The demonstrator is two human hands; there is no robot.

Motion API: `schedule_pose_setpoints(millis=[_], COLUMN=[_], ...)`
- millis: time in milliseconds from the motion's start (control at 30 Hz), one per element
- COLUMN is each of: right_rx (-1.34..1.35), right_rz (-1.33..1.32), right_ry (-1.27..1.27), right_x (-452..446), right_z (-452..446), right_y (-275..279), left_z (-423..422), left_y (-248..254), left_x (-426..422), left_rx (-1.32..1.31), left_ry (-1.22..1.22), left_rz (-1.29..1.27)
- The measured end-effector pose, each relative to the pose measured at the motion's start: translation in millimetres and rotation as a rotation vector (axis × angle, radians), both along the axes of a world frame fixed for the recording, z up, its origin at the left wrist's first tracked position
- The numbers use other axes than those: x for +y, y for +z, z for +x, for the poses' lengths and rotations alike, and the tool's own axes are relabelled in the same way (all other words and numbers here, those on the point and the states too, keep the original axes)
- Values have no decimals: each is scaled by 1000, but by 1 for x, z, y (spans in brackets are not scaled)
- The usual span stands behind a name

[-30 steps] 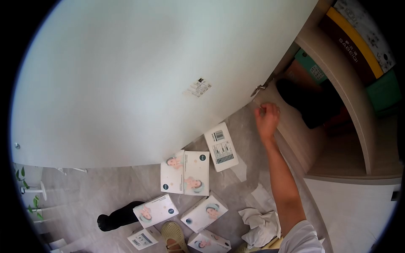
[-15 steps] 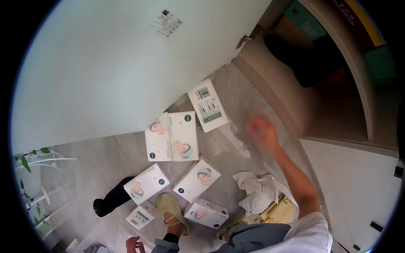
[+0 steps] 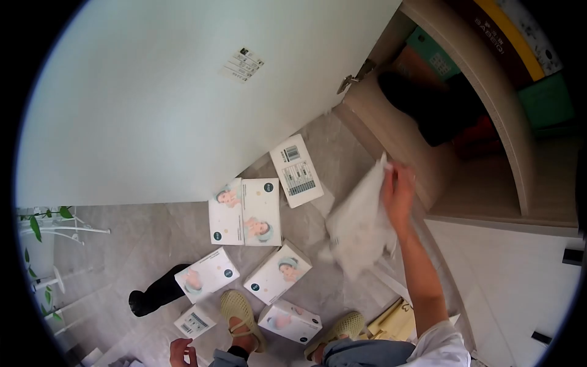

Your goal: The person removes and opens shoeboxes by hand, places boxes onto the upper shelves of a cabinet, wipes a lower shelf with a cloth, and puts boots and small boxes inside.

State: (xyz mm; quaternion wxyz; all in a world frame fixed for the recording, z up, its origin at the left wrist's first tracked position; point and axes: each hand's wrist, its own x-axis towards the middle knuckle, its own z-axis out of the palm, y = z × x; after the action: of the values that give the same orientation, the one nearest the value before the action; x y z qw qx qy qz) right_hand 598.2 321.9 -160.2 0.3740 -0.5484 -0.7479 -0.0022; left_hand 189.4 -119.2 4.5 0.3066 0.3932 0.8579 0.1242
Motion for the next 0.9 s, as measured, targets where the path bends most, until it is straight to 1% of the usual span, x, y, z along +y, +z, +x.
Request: schedule_pose_setpoints(millis=[33, 133, 200, 233, 300, 333, 400, 433, 467, 500, 567, 633, 667, 733, 767, 867, 900], right_rx=[-82, -79, -126, -124, -112, -110, 29, 14, 21, 0, -20, -212, -214, -155, -115, -178, -177], right_rz=[120, 112, -16, -14, -68, -71, -86, -11, -6, 29, 64, 80, 79, -13, -6, 14, 23], right_ry=[3, 23, -24, -17, 80, 79, 198, 151, 153, 117, 82, 115, 116, 108, 110, 63, 61], right_x=[31, 101, 134, 148, 165, 162, 148, 141, 133, 126, 126, 136, 144, 158, 159, 136, 132], right_z=[-8, -24, -33, -38, -51, -55, -64, -61, -60, -58, -59, -65, -72, -90, -88, -64, -63], right_y=[12, -8, -25, -28, -26, -28, -26, -34, -34, -33, -38, -42, -41, -38, -43, -43, -42], left_z=[0, -1, -1, 0, 4, 3, 6, 8, 7, 8, 7, 7, 10, 15, 17, 13, 11], left_y=[0, -3, -4, -4, -6, -5, 2, 2, 5, 8, 5, 2, 2, 4, 8, -3, -2], left_x=[-1, -9, -11, -13, -18, -17, -11, -11, -12, -12, -19, -17, -11, 4, 14, 5, 2], left_rx=[-16, 0, 3, 4, 16, 26, 38, 49, 62, 48, 62, 89, 88, 16, 17, 10, 12], left_ry=[18, 48, 33, 12, 37, 49, 44, 31, 15, 79, 56, -30, -29, 25, 14, 29, 48], left_rz=[-12, -24, 20, 54, 41, 24, 19, 30, 34, -69, -40, 35, 34, 10, 11, 64, 15])
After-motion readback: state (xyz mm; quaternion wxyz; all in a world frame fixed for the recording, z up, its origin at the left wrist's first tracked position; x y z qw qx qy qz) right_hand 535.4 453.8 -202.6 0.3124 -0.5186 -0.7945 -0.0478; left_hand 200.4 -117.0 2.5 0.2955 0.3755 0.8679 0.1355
